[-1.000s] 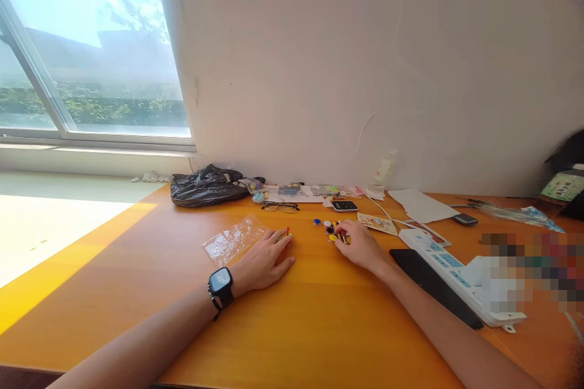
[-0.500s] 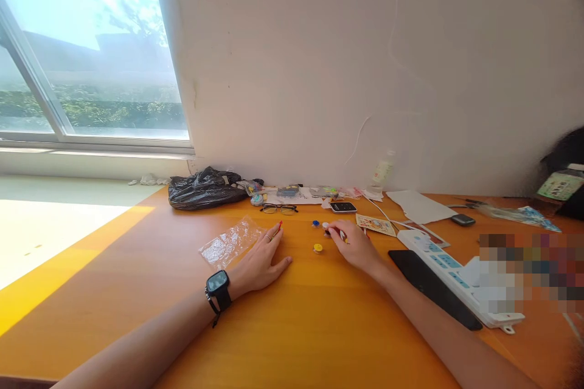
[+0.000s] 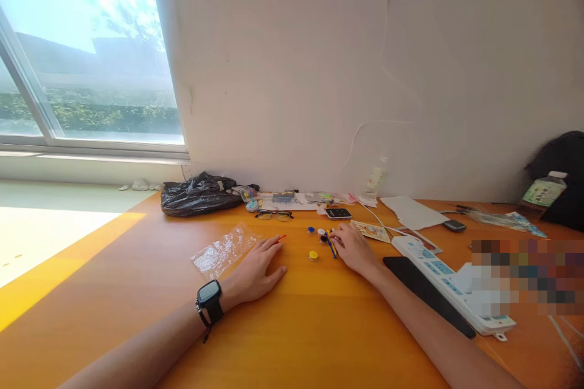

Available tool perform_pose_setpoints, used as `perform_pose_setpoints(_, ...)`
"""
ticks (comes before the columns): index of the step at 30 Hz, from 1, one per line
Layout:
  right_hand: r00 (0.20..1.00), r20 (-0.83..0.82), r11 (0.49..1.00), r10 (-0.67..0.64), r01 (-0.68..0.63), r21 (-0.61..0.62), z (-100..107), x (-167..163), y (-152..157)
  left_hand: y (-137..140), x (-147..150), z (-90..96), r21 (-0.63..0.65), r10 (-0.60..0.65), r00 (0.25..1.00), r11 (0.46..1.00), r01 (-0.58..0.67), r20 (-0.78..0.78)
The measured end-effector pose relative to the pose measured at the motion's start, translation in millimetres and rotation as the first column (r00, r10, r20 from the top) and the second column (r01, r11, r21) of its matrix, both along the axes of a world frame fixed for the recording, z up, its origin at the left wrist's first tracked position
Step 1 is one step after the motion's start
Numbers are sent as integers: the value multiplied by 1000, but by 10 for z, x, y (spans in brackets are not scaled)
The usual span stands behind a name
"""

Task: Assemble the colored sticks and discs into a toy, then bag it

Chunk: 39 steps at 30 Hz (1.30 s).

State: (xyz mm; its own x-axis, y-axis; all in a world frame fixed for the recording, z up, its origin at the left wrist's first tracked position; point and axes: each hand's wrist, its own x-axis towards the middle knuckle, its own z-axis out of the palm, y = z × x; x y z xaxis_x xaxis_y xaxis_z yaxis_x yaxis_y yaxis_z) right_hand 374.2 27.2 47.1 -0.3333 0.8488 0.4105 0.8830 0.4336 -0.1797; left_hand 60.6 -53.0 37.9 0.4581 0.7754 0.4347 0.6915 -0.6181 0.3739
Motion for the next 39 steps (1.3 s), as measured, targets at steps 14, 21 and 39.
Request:
perform_pose_setpoints(14,999,-33,998,-17,20,66,-27,-16,38,-212,84,347,58,-184,983,981,183,14)
perform_pose_setpoints(21,966,-240,983,92,-49,178,71,-47,-17,-243,105,201,-182,-430,902,886,427,22)
perform_pose_setpoints(39,912,-183,927,368,-375,-7,133,-218,-368,-235,98,202,-205,-423,905,883,422,45)
